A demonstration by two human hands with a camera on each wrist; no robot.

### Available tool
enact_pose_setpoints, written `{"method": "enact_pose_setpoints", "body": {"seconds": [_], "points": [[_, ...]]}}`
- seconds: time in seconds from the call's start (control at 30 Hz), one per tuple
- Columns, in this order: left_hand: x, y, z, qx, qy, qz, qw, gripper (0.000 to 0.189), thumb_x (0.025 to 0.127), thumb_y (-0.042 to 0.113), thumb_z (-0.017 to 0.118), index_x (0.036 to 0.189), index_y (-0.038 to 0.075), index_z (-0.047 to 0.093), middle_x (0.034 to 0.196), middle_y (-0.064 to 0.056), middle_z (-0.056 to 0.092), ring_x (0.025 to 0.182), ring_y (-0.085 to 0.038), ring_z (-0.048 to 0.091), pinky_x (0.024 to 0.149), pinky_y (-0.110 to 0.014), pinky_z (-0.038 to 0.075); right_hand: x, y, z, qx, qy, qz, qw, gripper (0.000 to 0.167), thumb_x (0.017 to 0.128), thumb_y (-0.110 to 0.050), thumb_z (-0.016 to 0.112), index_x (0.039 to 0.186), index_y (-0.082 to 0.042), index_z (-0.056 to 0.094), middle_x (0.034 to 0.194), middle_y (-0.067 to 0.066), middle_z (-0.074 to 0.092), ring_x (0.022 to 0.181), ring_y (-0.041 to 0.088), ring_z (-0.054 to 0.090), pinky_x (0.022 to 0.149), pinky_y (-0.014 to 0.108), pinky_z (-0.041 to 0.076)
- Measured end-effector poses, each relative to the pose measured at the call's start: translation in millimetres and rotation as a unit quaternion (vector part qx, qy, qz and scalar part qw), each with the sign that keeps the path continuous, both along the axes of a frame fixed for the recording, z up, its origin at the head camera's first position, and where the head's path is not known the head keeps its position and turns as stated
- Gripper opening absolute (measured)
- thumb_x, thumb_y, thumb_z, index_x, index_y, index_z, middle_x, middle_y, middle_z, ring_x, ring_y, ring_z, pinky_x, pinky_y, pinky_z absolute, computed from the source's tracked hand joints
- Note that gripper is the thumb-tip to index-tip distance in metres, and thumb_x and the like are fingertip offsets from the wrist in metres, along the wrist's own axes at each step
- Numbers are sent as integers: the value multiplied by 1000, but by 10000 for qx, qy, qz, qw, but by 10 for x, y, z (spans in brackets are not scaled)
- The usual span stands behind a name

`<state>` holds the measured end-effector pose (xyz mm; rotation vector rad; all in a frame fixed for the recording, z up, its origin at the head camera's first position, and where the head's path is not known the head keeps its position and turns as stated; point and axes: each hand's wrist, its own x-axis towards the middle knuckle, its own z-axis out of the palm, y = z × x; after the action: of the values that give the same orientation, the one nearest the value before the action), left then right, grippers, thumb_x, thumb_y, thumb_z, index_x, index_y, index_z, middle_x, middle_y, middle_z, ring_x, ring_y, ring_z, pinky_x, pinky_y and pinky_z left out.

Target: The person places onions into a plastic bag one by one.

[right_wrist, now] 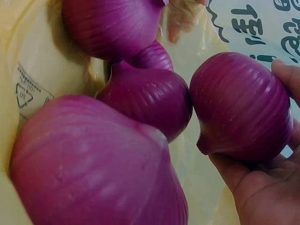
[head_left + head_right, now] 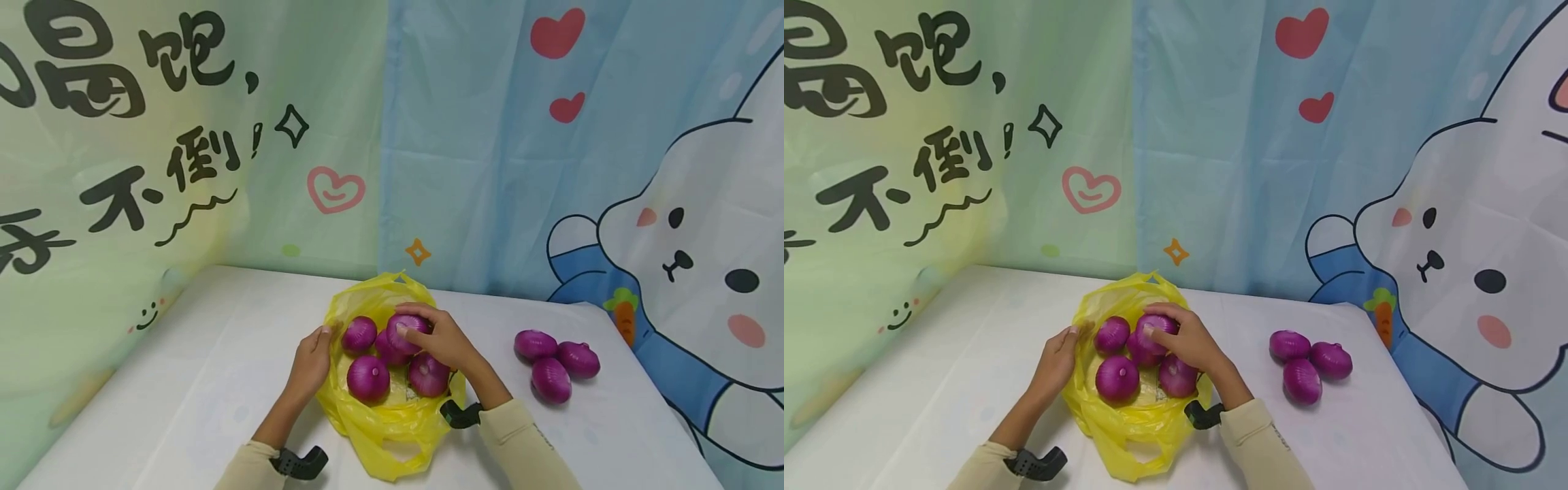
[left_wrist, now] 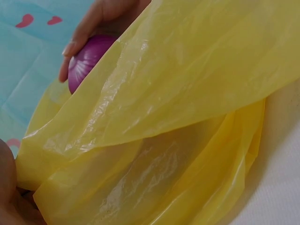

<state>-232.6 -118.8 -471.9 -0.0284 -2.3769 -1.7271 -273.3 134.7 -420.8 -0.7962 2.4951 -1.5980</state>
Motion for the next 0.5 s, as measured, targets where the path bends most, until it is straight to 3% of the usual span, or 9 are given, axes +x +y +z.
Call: {"method": "enact_pose_setpoints", "body": {"seconds": [0.2,0.43,0.5], "points": [[-1,9,-2,-3,-29,43,10000,46,107,29,34,129,-2,59,133,-19,55,131,-34,43,109,-46,30,153,-90,224,-56,-2,-111,9999,38,94,-10,65,131,-2,58,133,16,54,107,30,59,82,39,54],[1,-6,16,-23,3,50,10000,46,107,29,33,128,-2,60,133,-18,56,131,-33,43,109,-46,29,119,-102,196,-136,146,-278,9994,39,95,-11,64,131,-1,57,125,18,58,109,32,58,89,42,50],[2,-8,26,-2,21,40,10000,46,107,29,33,128,-2,60,133,-18,56,131,-33,43,109,-46,29,56,-91,113,-131,80,-292,9995,40,96,-13,63,133,-2,56,126,18,58,109,32,58,90,42,50]]}}
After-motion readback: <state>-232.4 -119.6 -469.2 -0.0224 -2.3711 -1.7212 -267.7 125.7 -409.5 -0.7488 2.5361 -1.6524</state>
